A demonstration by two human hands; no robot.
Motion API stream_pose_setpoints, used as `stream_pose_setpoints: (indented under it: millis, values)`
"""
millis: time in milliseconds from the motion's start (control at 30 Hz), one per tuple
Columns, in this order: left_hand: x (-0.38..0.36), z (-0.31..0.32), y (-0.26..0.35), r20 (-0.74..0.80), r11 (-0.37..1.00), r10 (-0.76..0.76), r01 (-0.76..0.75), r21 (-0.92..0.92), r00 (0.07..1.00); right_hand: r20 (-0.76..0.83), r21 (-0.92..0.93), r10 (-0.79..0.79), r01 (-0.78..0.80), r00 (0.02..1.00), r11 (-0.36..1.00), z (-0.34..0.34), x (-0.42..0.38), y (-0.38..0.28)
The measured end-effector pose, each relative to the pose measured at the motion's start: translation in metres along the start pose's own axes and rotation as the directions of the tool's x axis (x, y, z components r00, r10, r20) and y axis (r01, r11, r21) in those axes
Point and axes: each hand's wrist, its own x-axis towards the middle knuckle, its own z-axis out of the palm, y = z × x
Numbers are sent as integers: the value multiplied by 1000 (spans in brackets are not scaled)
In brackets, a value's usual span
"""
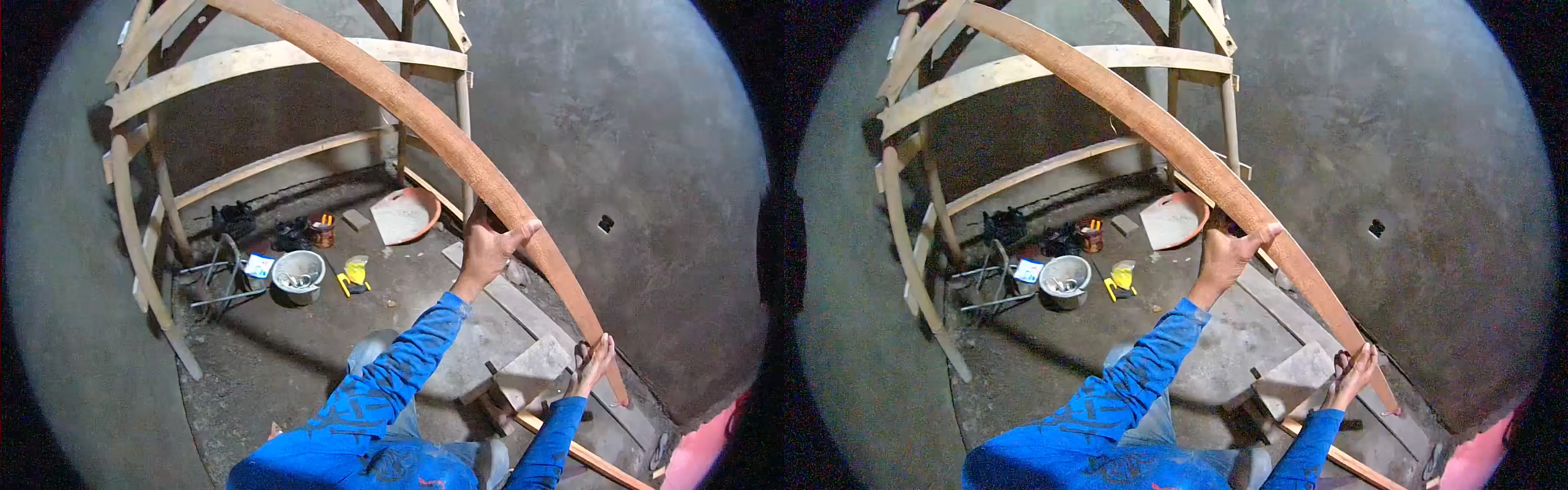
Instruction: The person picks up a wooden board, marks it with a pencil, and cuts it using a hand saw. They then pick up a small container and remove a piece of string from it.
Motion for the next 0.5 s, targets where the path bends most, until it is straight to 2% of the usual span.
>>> stream_pose_setpoints:
  millis: [100,167,200,233,300,500]
  values:
    - [-2,0,5,-9,999,32,-32,22,999,22,39,54,-55,998,998,3,-17,7]
    - [2,-1,9,5,993,28,-29,118,1000,-2,62,118,-118,993,991,9,-27,3]
    - [3,1,11,22,996,56,-58,73,998,21,67,84,-85,996,994,-4,-10,29]
    - [4,3,15,41,995,65,-68,72,997,11,85,79,-80,997,993,-3,-13,26]
    - [4,5,24,57,990,-66,58,131,996,36,135,171,-174,985,975,0,-25,18]
    - [10,17,27,98,999,2,-6,45,995,-12,204,167,-161,986,966,-4,-25,15]
